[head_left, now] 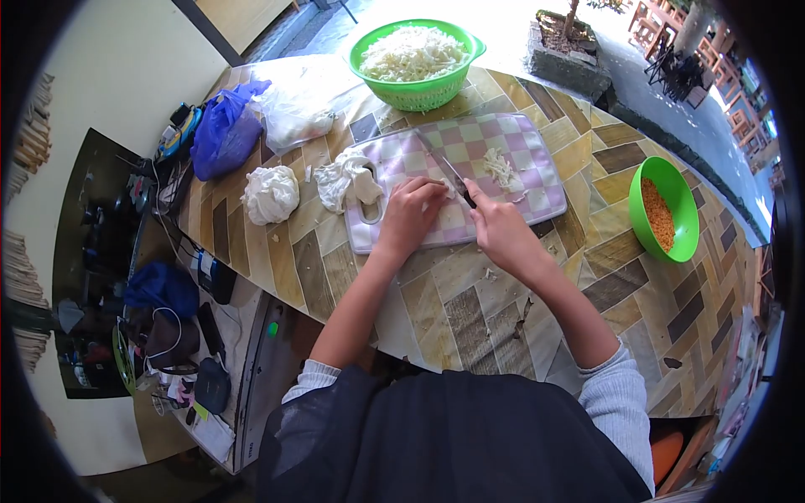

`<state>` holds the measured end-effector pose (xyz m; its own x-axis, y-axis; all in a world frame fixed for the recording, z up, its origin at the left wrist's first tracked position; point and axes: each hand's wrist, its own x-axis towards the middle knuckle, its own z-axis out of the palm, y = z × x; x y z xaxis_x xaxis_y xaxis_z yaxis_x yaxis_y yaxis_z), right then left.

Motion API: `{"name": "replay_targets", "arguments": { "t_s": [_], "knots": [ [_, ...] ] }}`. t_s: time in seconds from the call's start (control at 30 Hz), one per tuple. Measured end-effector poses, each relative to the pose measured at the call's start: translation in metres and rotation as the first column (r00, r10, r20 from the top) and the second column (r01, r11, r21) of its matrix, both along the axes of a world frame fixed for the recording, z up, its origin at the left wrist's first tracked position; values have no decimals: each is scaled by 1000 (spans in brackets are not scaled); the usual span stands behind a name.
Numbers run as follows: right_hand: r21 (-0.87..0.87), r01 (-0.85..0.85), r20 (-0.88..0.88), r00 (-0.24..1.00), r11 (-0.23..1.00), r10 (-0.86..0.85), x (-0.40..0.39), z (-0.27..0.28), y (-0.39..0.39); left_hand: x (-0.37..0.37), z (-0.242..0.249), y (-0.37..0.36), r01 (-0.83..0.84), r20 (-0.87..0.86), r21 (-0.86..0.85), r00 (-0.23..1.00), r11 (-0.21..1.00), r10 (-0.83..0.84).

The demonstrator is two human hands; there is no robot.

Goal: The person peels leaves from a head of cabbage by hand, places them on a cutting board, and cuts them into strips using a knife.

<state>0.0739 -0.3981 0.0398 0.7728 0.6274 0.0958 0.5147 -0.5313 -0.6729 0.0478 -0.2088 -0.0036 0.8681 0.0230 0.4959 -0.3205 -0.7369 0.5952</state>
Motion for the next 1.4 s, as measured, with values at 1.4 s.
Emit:
{"name": "replay_targets", "arguments": {
  "t_s": [1.4],
  "knots": [
    [-155,232,47,973,960,-227,-34,-19,36,-1,0,9,46,-49,-117,997,992,-52]
  ]
}}
